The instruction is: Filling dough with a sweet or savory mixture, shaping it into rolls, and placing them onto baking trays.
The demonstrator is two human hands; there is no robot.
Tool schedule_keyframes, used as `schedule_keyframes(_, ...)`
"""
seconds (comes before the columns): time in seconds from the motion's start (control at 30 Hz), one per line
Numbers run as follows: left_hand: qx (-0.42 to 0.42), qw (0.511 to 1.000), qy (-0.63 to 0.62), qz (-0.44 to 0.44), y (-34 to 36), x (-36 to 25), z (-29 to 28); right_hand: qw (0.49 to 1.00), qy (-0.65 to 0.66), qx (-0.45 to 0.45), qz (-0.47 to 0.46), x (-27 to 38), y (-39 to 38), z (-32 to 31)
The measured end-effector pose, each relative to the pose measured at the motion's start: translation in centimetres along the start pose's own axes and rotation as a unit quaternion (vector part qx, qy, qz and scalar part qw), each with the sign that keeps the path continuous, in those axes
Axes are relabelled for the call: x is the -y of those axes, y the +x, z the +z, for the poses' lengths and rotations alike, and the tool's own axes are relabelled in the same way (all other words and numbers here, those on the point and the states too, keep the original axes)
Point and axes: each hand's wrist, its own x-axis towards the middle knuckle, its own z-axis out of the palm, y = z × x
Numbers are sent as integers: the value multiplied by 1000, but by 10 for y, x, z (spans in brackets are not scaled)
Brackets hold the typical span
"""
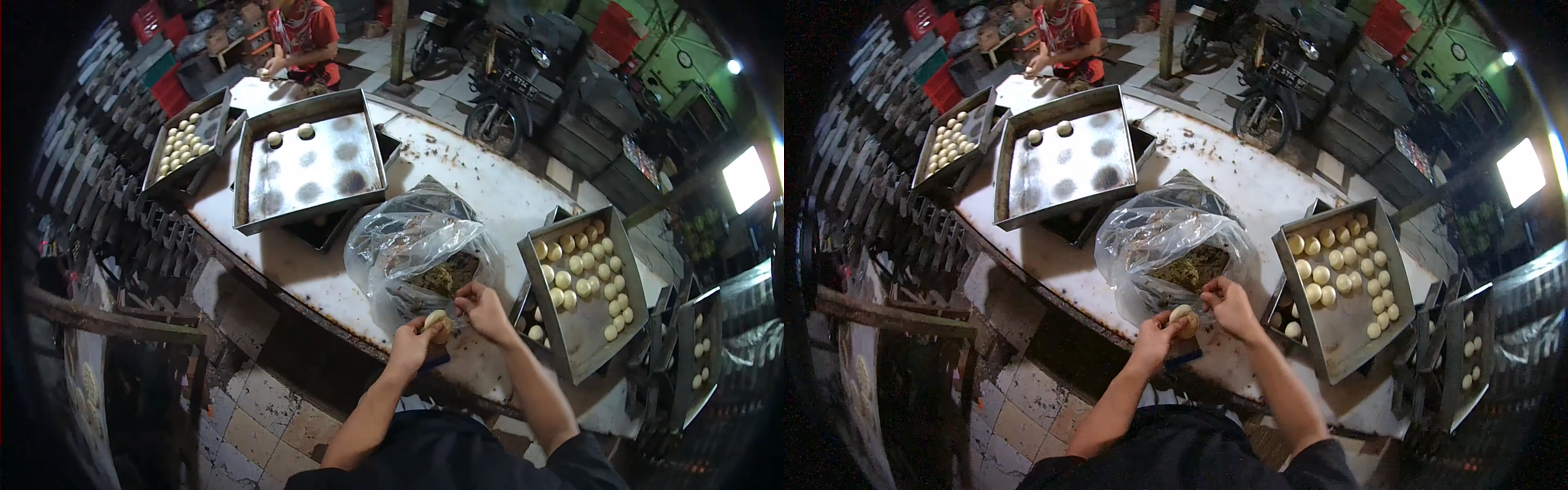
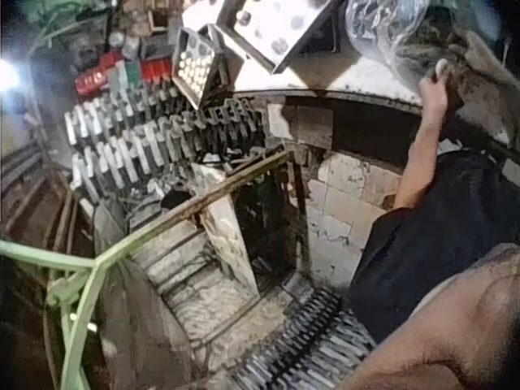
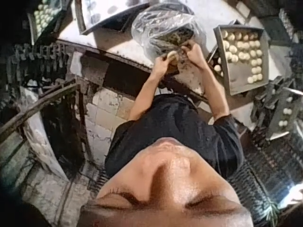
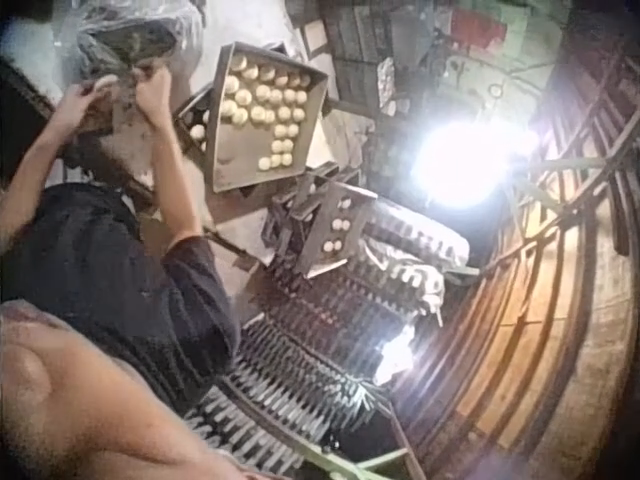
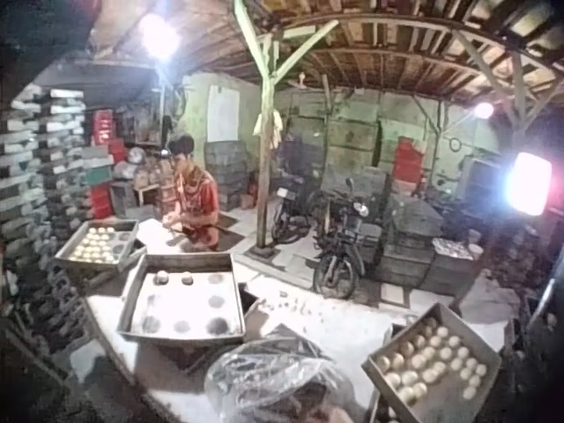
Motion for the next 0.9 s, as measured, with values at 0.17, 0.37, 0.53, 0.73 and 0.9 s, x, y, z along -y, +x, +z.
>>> schedule_keyframes(0.17, -62, 966, -249, -19, 18, -10, 34, 994, 41, -70, -79, 19, -26, 11)
schedule_keyframes(0.37, -141, 891, -428, 47, 28, -21, 20, 953, -98, -71, -276, 18, -22, 3)
schedule_keyframes(0.53, -183, 886, -415, 97, -6, -19, -10, 919, -215, -138, -301, 17, 5, -13)
schedule_keyframes(0.73, -2, 949, -238, 205, -80, -44, 0, 933, -182, 45, -308, 43, -8, -11)
schedule_keyframes(0.9, 33, 975, -63, 212, -156, -47, 2, 922, 274, 237, -133, 73, -111, 37)
